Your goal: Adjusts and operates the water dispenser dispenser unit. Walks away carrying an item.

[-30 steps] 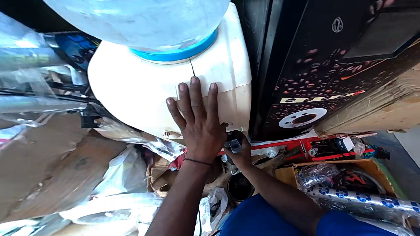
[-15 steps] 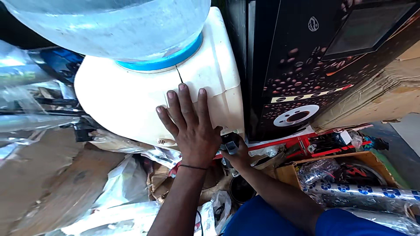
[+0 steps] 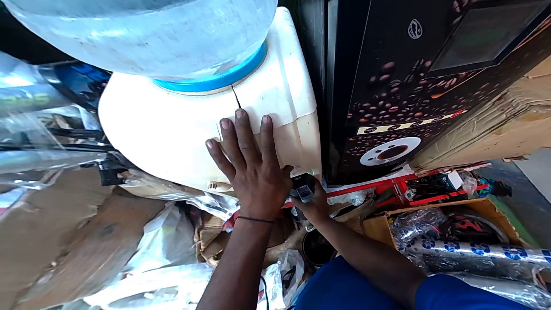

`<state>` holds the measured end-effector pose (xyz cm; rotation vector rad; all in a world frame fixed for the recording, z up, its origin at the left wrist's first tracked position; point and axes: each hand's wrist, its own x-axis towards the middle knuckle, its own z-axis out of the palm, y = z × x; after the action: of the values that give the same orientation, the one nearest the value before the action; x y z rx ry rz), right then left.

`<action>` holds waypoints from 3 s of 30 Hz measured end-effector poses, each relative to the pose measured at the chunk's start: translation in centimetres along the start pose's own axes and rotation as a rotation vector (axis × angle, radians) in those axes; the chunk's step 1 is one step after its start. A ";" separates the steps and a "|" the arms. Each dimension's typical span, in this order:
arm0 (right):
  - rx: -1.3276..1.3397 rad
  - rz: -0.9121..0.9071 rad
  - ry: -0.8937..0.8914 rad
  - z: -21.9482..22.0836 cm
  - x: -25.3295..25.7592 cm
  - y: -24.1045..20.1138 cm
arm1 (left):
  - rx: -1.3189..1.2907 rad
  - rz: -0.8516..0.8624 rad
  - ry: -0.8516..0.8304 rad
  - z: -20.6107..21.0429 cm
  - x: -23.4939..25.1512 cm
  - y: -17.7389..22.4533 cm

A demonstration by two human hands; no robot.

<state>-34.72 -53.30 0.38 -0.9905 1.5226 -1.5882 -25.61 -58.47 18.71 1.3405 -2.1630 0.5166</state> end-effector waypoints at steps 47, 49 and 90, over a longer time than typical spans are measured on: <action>-0.014 0.004 0.037 0.4 0.0 0.2 | 0.010 -0.008 0.018 0.2 0.0 0.0; -0.007 0.002 0.032 0.3 0.0 0.2 | 0.004 -0.006 0.008 0.2 0.0 -0.1; 0.010 -0.019 0.028 0.2 0.0 0.2 | 0.008 -0.011 0.002 0.2 0.0 0.0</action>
<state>-34.52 -53.40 0.19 -0.9839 1.5271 -1.6273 -25.64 -58.64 18.55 1.3553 -2.1526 0.5229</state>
